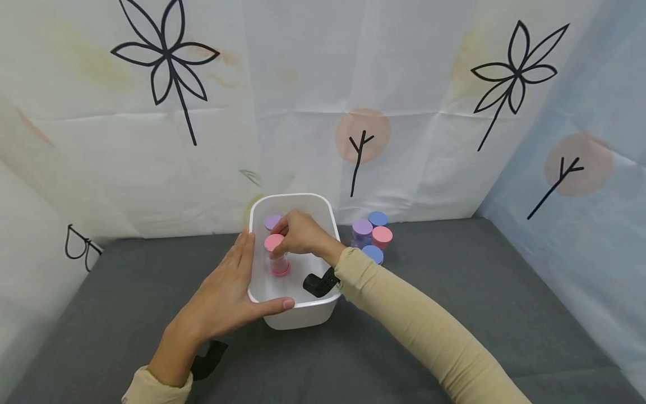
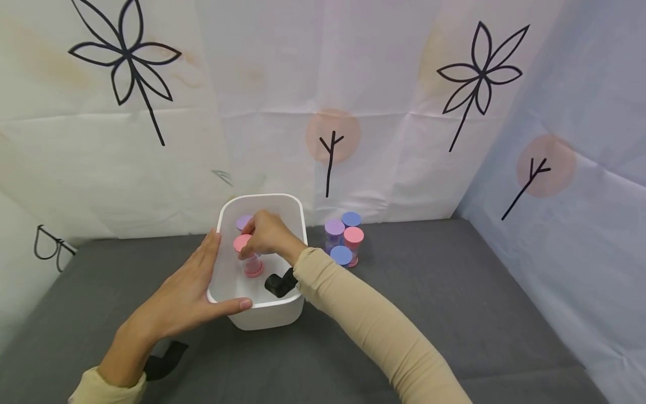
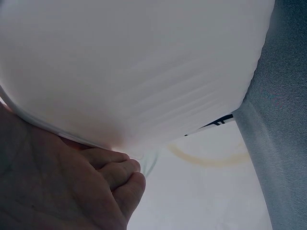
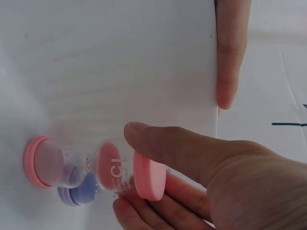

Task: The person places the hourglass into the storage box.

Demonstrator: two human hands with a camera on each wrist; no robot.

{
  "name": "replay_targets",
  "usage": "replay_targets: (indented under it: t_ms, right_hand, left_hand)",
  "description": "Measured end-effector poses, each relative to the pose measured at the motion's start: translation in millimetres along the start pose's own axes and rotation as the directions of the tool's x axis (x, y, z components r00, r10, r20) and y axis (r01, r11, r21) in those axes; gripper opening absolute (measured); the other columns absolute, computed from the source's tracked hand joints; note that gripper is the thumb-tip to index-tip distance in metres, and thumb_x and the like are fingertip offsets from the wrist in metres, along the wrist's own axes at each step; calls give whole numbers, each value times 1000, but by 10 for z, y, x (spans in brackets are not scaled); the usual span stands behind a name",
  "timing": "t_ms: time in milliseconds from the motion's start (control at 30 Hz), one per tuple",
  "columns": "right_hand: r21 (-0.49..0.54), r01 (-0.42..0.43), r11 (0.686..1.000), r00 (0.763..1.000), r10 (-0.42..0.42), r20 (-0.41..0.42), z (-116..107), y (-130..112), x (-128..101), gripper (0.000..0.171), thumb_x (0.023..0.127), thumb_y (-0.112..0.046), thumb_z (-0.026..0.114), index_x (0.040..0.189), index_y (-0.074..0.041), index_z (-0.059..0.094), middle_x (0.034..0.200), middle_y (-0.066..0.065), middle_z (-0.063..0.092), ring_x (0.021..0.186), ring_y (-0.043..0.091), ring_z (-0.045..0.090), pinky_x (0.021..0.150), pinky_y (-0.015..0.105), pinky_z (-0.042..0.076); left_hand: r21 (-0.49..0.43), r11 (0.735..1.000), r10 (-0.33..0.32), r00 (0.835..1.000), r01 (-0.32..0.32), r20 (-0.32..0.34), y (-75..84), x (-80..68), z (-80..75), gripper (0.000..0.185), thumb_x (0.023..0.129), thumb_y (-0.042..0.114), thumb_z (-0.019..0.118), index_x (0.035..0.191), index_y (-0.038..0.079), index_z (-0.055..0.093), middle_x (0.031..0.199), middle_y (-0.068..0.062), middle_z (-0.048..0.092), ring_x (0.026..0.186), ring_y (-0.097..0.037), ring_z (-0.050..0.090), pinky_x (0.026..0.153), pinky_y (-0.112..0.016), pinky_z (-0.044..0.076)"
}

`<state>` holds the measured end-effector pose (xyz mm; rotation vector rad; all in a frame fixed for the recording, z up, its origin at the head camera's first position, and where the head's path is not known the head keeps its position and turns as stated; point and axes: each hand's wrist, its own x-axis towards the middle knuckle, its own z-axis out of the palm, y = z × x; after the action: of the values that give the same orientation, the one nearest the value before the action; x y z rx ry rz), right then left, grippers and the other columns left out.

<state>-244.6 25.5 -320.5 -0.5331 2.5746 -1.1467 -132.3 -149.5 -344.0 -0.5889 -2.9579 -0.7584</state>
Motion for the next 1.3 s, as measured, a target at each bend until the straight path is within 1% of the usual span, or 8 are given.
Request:
replay_targets:
  t_ms: [200,433,667,800,933,1100,1200,1300]
  right_hand:
    - [22,-17,1000,1000,17,-25,-26,-1,-20,39,73,-8,90,109,-1,77,94,3,75,83,12,66,73,23,53]
    - [15,-21,1000,998,22,-66,-59,-13,-58,38,75,-13,90,108,-1,77,91,3,76,83,12,69,74,25,55]
    - [22,-5,1000,995,7,-104,-85,-11,-64,37,76,-17,91,108,-2,77,93,3,77,87,12,71,78,26,56]
    - [49,3,999,993,3,-119,-97,-2,-63,39,76,-18,91,108,-2,77,92,3,77,88,13,71,78,26,56]
    - [73,11,997,991,-1,-132,-124,-5,-78,41,76,-19,92,110,-2,77,96,5,77,89,14,71,79,27,56]
    - [99,43,994,991,-30,-131,-166,-10,-105,45,76,-19,92,113,-1,76,105,10,76,96,16,71,83,28,57]
    - [128,86,988,990,-70,-126,-197,-19,-132,47,76,-17,91,116,1,74,109,12,75,100,18,71,86,28,56]
    - [160,133,978,985,-112,-134,-242,-45,-179,47,76,-16,90,116,1,74,110,11,75,103,19,71,87,27,56]
  left_hand:
    - [-1,1000,3,1000,-3,-3,-5,5,3,133,78,83,62,161,-1,1,169,-14,0,155,-36,7,117,-60,25]
    - [2,1000,2,1000,-2,-1,-2,2,11,135,76,85,62,161,0,1,169,-13,0,155,-35,6,118,-59,24]
    - [-1,1000,9,1000,-9,-9,2,1,4,132,78,83,61,161,0,0,169,-13,0,155,-35,7,117,-59,24]
    - [-7,1000,4,1000,-4,-5,-3,5,3,132,78,83,61,161,-1,1,169,-14,0,155,-35,7,117,-59,25]
    - [-5,1000,5,1000,-5,-3,-9,9,2,132,78,83,61,161,1,-1,169,-13,-1,155,-35,7,117,-59,25]
    - [-3,1000,12,1000,-12,-11,-14,13,5,133,77,84,61,161,4,-3,169,-12,-1,155,-35,7,117,-59,25]
    - [-9,1000,6,1000,-7,-11,-11,7,5,133,77,84,61,162,5,-4,169,-12,-2,155,-34,6,117,-60,25]
    - [-12,1000,4,1000,-4,-7,-9,4,6,133,77,84,61,162,4,-3,169,-12,-1,155,-34,6,117,-60,25]
